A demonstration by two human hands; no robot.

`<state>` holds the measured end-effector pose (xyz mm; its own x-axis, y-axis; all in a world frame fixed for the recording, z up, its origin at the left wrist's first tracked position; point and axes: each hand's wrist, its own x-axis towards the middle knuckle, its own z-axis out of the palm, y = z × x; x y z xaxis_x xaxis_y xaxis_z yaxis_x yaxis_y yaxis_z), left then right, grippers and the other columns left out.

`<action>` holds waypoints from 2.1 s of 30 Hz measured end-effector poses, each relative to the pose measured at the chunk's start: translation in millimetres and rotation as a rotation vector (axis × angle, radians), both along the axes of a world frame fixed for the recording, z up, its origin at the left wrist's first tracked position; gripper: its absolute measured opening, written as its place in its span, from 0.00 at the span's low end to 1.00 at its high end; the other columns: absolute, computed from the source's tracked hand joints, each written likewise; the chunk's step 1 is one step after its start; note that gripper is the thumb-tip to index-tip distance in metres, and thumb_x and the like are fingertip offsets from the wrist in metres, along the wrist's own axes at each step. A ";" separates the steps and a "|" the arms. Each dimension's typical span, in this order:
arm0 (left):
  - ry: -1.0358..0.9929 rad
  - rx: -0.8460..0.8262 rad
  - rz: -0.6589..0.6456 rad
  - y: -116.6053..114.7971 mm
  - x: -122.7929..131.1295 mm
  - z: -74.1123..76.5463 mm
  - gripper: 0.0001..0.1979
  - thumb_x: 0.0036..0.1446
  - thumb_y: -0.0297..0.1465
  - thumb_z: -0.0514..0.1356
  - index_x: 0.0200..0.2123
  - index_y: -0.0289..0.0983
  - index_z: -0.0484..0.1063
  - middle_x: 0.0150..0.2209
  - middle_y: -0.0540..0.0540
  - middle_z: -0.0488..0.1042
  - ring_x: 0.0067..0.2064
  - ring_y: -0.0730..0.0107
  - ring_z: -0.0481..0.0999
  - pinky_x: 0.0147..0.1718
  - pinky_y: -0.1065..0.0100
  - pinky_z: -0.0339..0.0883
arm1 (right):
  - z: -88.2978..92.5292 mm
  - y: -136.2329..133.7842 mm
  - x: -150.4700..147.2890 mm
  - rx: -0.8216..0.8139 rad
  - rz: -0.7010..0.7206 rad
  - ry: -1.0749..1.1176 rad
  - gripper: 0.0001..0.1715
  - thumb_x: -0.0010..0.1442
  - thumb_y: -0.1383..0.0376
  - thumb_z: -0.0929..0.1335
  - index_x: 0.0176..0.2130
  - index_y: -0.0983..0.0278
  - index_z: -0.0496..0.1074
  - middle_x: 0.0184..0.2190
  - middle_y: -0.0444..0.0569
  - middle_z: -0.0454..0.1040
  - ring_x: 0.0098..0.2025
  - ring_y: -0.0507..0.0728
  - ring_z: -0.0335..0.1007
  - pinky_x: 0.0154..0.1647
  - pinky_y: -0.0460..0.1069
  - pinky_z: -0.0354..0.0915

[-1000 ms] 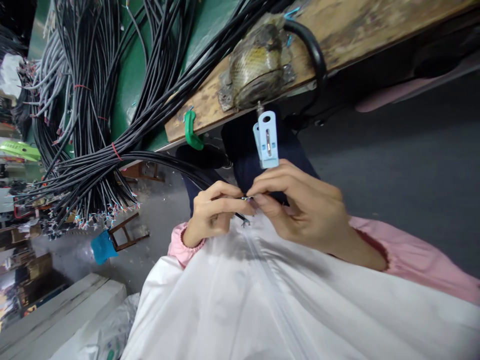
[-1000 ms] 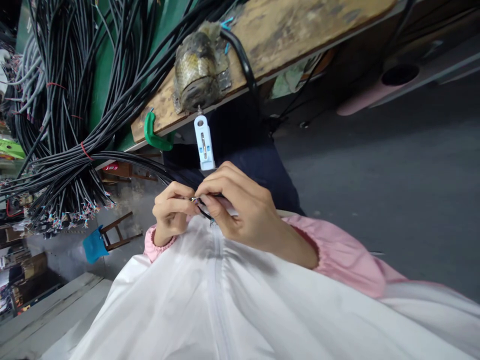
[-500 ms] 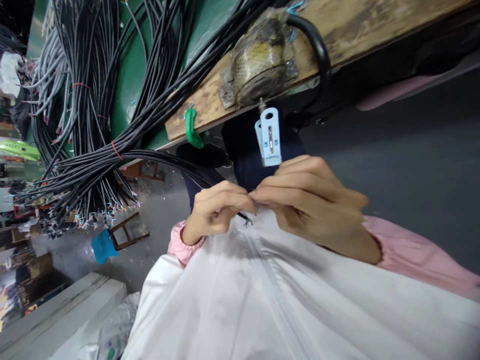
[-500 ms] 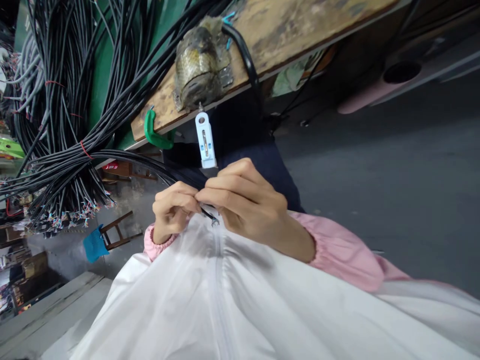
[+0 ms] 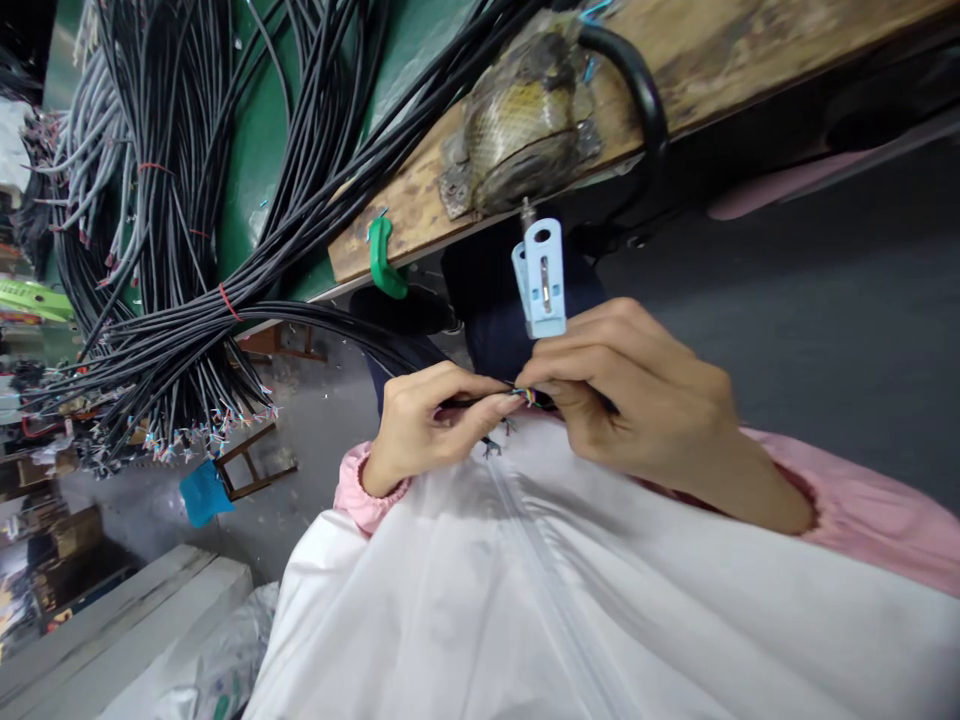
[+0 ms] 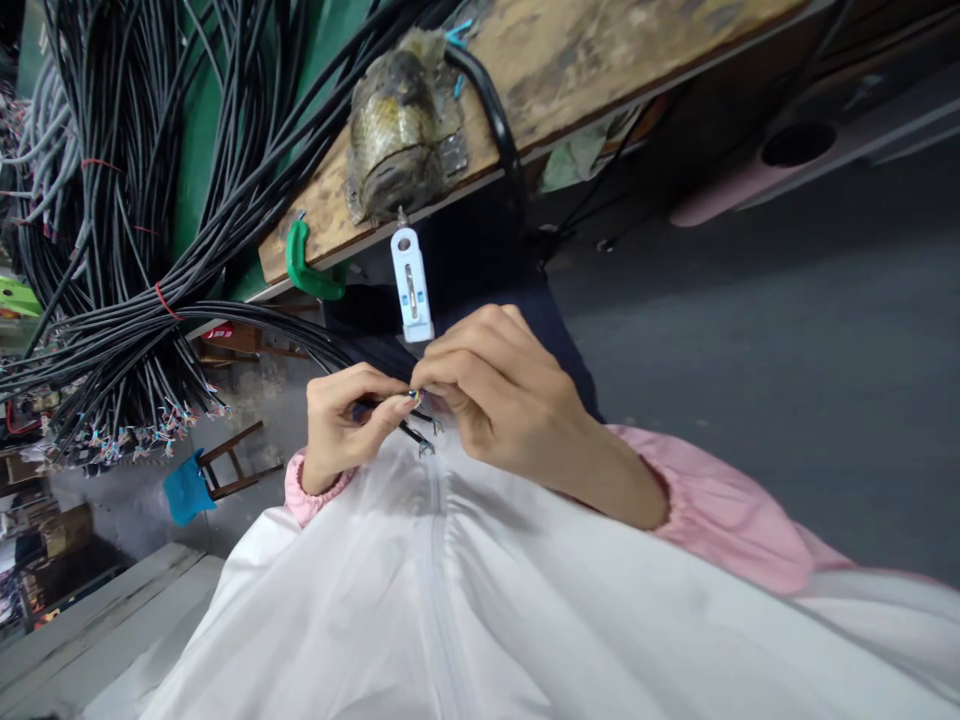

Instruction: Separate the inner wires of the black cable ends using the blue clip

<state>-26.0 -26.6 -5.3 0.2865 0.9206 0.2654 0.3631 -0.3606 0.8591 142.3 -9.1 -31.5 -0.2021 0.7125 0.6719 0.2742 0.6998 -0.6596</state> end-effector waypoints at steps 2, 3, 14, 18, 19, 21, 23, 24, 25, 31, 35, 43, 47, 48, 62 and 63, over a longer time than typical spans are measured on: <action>0.026 0.010 0.001 2.4 1.3 3.7 0.13 0.57 0.39 0.67 0.27 0.35 0.76 0.22 0.51 0.76 0.22 0.81 0.71 0.21 0.76 0.62 | -1.9 3.0 5.2 -0.083 0.095 0.002 0.11 0.71 0.66 0.61 0.35 0.58 0.66 0.28 0.46 0.73 0.33 0.54 0.69 0.33 0.52 0.67; 0.028 0.017 0.016 3.3 2.4 4.8 0.14 0.57 0.39 0.67 0.26 0.35 0.76 0.22 0.51 0.76 0.21 0.81 0.70 0.20 0.76 0.61 | -3.2 5.8 7.8 -0.133 0.153 0.025 0.12 0.72 0.65 0.60 0.35 0.59 0.66 0.28 0.46 0.72 0.33 0.53 0.69 0.33 0.51 0.67; -0.094 0.282 0.274 8.0 25.2 10.8 0.12 0.54 0.33 0.70 0.24 0.35 0.72 0.19 0.54 0.73 0.18 0.83 0.67 0.17 0.78 0.59 | 7.9 51.3 -14.7 -1.089 0.368 0.806 0.36 0.41 0.35 0.75 0.25 0.64 0.75 0.24 0.44 0.71 0.26 0.48 0.65 0.27 0.45 0.62; -0.092 0.284 0.335 12.9 33.1 11.0 0.12 0.54 0.32 0.69 0.24 0.35 0.71 0.18 0.55 0.70 0.18 0.83 0.65 0.17 0.78 0.58 | 17.6 52.6 -22.1 -1.237 0.419 0.966 0.32 0.37 0.41 0.79 0.21 0.64 0.73 0.23 0.43 0.69 0.27 0.48 0.65 0.28 0.43 0.64; -0.092 0.281 0.342 14.1 34.7 10.7 0.12 0.54 0.31 0.69 0.23 0.35 0.71 0.18 0.55 0.70 0.18 0.82 0.65 0.17 0.78 0.58 | 18.8 52.1 -21.8 -1.254 0.439 0.984 0.32 0.37 0.41 0.79 0.20 0.64 0.72 0.22 0.43 0.68 0.27 0.48 0.65 0.28 0.43 0.64; -0.085 0.271 0.354 16.2 37.4 10.3 0.12 0.55 0.31 0.68 0.23 0.35 0.71 0.17 0.55 0.69 0.18 0.82 0.64 0.17 0.78 0.58 | 19.4 51.2 -20.5 -1.276 0.480 0.999 0.32 0.38 0.42 0.79 0.20 0.64 0.71 0.22 0.42 0.66 0.26 0.47 0.63 0.28 0.43 0.63; -0.077 0.260 0.361 17.6 39.2 10.2 0.12 0.55 0.30 0.68 0.23 0.35 0.71 0.18 0.54 0.70 0.18 0.82 0.65 0.17 0.78 0.58 | 17.7 50.6 -19.7 -1.299 0.533 0.990 0.32 0.40 0.40 0.79 0.21 0.64 0.71 0.22 0.42 0.65 0.25 0.48 0.61 0.26 0.44 0.63; -0.078 0.258 0.363 17.9 39.9 10.2 0.12 0.55 0.31 0.68 0.23 0.35 0.71 0.18 0.54 0.71 0.18 0.82 0.65 0.18 0.77 0.59 | 15.7 50.4 -19.7 -1.309 0.569 0.980 0.33 0.40 0.39 0.78 0.21 0.64 0.71 0.22 0.42 0.64 0.24 0.48 0.60 0.25 0.44 0.62; -0.082 0.258 0.362 18.1 40.3 10.2 0.12 0.55 0.31 0.68 0.23 0.35 0.71 0.19 0.53 0.72 0.19 0.82 0.67 0.18 0.77 0.60 | 13.0 50.2 -19.8 -1.320 0.603 0.972 0.33 0.41 0.37 0.77 0.22 0.63 0.71 0.22 0.42 0.64 0.24 0.48 0.59 0.25 0.45 0.62; -0.101 0.281 0.344 15.0 38.6 7.4 0.13 0.56 0.34 0.68 0.24 0.36 0.72 0.18 0.53 0.73 0.18 0.81 0.67 0.16 0.76 0.57 | -14.1 46.8 -15.6 -1.416 0.586 0.926 0.32 0.43 0.33 0.73 0.27 0.58 0.73 0.21 0.41 0.62 0.21 0.50 0.55 0.23 0.48 0.62; -0.099 0.277 0.325 11.1 33.4 3.7 0.13 0.55 0.36 0.69 0.24 0.36 0.73 0.18 0.53 0.73 0.18 0.81 0.66 0.16 0.75 0.57 | -29.2 39.5 -8.3 -1.370 0.463 0.862 0.30 0.47 0.34 0.70 0.28 0.56 0.73 0.23 0.44 0.66 0.25 0.54 0.62 0.26 0.50 0.66; 0.023 0.271 0.235 -4.6 14.1 -13.1 0.09 0.61 0.35 0.63 0.31 0.37 0.77 0.26 0.49 0.79 0.28 0.74 0.75 0.32 0.70 0.69 | -45.4 14.9 -8.6 -1.185 0.386 0.586 0.30 0.47 0.36 0.71 0.28 0.59 0.73 0.26 0.47 0.71 0.30 0.56 0.69 0.35 0.53 0.72; 0.018 0.252 0.803 -11.6 -5.8 -37.5 0.08 0.60 0.35 0.63 0.41 0.39 0.75 0.38 0.47 0.76 0.42 0.70 0.75 0.44 0.67 0.68 | -58.9 10.3 -17.4 -1.118 0.275 0.359 0.26 0.47 0.44 0.74 0.37 0.60 0.75 0.42 0.53 0.76 0.46 0.61 0.73 0.49 0.57 0.73; -0.049 0.216 0.977 -12.2 -9.6 -45.1 0.12 0.59 0.37 0.64 0.44 0.39 0.73 0.42 0.46 0.74 0.44 0.70 0.74 0.45 0.68 0.68 | -62.5 9.0 -19.4 -1.115 0.254 0.314 0.27 0.48 0.45 0.74 0.40 0.60 0.75 0.46 0.55 0.76 0.48 0.62 0.73 0.51 0.58 0.73; -0.641 -0.925 0.566 -45.2 29.5 -63.3 0.39 0.34 0.62 0.68 0.36 0.35 0.69 0.28 0.46 0.77 0.33 0.64 0.79 0.37 0.63 0.74 | -52.2 -18.4 15.1 -1.225 0.475 -0.146 0.31 0.55 0.39 0.64 0.22 0.62 0.71 0.15 0.48 0.72 0.17 0.56 0.69 0.21 0.50 0.68; -0.652 -0.965 0.543 -47.8 28.3 -63.7 0.39 0.32 0.63 0.69 0.34 0.34 0.70 0.27 0.47 0.76 0.31 0.64 0.78 0.36 0.62 0.73 | -50.2 -16.9 20.3 -1.203 0.457 -0.200 0.30 0.55 0.40 0.64 0.22 0.62 0.71 0.15 0.49 0.73 0.18 0.57 0.70 0.22 0.50 0.68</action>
